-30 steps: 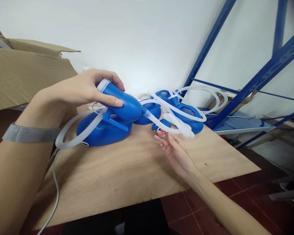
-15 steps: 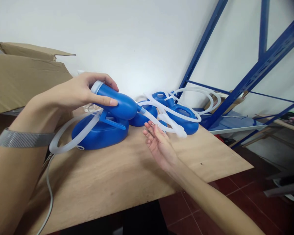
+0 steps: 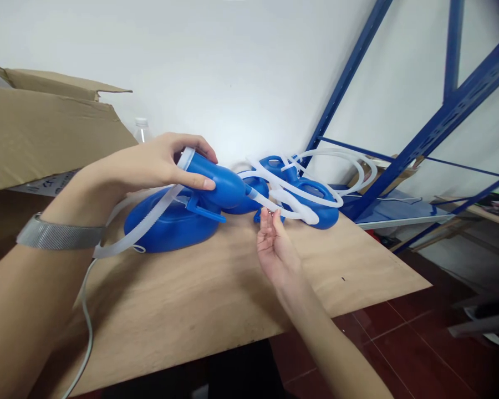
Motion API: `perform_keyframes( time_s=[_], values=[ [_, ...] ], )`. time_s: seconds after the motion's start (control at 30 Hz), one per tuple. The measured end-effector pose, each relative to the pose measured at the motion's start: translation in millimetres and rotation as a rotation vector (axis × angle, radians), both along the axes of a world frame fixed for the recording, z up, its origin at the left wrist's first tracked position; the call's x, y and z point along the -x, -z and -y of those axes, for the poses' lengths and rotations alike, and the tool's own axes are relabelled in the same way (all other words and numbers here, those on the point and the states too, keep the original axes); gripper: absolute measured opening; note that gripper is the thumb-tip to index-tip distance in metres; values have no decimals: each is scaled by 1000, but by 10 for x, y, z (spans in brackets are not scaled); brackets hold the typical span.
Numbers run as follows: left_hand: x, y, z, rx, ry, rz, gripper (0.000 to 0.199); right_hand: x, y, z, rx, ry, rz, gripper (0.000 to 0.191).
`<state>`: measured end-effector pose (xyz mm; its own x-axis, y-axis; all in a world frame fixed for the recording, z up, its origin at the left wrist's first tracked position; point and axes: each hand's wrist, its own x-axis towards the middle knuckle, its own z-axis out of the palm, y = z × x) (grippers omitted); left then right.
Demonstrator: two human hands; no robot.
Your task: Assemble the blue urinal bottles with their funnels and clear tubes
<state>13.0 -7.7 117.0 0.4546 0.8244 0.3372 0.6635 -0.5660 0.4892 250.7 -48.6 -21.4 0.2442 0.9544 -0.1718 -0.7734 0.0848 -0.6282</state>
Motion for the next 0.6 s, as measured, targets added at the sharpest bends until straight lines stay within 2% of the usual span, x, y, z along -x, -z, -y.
perform_keyframes(
  time_s=[0.2, 0.37, 0.6],
  values=[
    [128, -2, -25, 29, -43, 6, 59, 173, -103, 106, 26, -49, -80, 6],
    [48, 32, 10, 108, 25, 77, 54, 375, -233, 182, -17, -101, -72, 6],
    [15, 19, 36, 59, 67, 88, 49, 442, -234, 220, -70, -114, -117, 8]
  ],
)
